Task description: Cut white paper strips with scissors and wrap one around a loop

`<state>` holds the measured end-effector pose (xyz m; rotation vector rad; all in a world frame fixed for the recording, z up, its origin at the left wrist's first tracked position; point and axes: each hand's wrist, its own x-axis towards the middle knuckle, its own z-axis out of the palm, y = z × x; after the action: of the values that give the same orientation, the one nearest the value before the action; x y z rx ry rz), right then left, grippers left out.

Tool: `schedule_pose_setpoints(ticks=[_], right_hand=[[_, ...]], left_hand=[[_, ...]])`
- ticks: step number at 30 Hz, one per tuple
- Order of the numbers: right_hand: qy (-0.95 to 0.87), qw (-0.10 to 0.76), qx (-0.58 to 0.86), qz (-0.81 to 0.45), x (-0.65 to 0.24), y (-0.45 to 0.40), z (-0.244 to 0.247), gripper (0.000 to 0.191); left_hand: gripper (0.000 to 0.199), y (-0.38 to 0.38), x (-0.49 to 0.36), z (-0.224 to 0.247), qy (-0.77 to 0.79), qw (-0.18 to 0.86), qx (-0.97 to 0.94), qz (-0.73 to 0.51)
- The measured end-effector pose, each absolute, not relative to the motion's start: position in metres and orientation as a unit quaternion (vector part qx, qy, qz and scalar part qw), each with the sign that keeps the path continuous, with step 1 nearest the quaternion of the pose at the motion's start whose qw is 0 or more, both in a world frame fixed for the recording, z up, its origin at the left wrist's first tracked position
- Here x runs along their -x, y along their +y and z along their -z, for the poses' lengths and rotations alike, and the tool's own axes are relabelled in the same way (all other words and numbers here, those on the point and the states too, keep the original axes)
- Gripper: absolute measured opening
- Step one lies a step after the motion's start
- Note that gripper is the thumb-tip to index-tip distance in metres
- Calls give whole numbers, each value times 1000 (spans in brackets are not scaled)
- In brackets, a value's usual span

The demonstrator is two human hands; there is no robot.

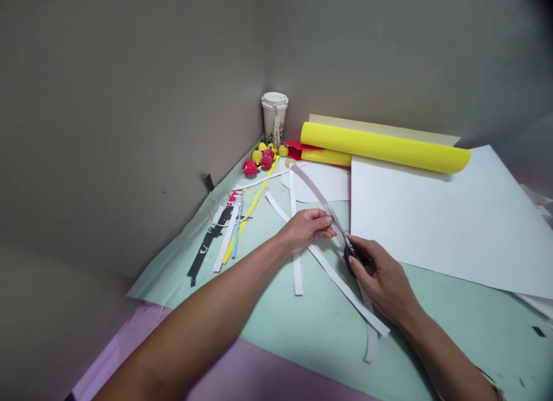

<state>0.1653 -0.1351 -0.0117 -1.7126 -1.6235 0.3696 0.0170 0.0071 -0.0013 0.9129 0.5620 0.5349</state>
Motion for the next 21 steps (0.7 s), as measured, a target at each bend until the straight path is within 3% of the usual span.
schedule_pose_setpoints(ticks=[21], right_hand=[[-623,369,671,-160,-165,-135,11,37]], left_hand=[[17,7,-18,2,262,832,-416,-256]])
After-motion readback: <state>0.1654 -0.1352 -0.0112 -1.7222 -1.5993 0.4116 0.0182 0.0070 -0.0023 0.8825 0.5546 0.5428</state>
